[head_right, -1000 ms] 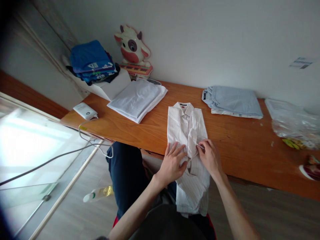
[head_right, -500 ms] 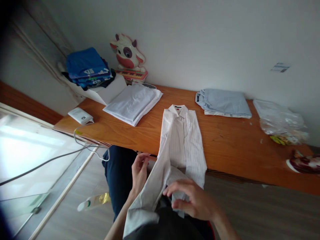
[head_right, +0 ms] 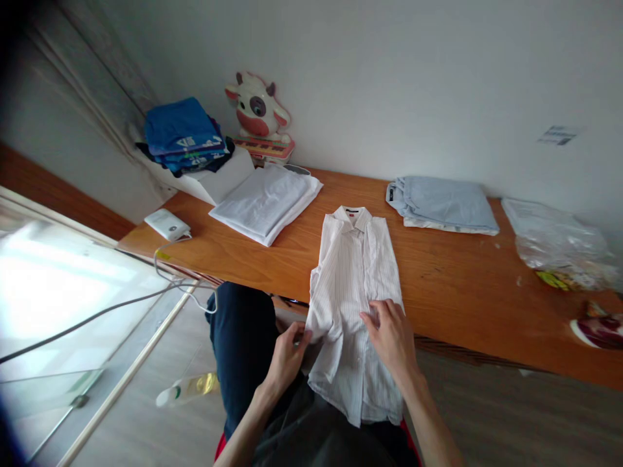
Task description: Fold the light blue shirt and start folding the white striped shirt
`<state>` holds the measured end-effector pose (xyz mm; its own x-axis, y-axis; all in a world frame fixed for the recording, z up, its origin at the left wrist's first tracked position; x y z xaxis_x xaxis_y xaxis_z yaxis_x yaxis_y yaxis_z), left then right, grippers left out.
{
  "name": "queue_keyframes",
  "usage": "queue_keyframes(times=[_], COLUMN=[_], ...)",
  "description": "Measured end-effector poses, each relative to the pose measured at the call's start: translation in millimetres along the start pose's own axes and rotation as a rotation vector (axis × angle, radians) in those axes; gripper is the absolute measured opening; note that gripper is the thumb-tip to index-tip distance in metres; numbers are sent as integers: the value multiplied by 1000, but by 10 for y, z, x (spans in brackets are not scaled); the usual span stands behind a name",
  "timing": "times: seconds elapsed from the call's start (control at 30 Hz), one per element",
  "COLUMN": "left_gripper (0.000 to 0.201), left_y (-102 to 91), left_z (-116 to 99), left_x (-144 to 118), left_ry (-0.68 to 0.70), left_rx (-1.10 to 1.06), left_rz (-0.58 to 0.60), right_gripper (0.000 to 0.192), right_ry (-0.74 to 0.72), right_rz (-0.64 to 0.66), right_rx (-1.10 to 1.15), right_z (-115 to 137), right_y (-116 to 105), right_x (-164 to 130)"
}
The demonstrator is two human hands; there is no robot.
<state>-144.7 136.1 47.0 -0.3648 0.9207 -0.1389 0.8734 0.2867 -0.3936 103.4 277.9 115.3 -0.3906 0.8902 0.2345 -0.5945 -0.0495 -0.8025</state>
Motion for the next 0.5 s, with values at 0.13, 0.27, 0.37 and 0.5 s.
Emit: queue_keyframes(times=[0.13,0.27,0.37,0.5], left_gripper=[29,40,50,27], left_y=[201,352,-208,-1430], left_z=[-363,-884,-1073,-1372], left_x=[-173,-97,479,1580], left_ry=[1,-20,-25,167], left_rx=[-295,-598,-684,-498], left_rz=[149,307,103,-150], right_gripper=[23,24,22,20], right_ry=[2,7,26,63], right_rz=[72,140,187,254], right_rx=[33,80,114,167], right_z=[-105,-205,-263,-328], right_y=[35,49,47,65], right_x=[62,120,139,162])
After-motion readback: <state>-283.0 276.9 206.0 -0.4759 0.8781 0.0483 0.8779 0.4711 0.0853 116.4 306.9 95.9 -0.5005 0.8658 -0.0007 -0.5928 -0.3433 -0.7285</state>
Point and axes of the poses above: each hand's wrist, its own x-axis towards the middle knuckle, its own y-axis out of the palm, z = x × y, the point moved 9 cm from there along x, towards the middle knuckle, and after that the axes turned 6 degrees about x, right-handed, at the moved point
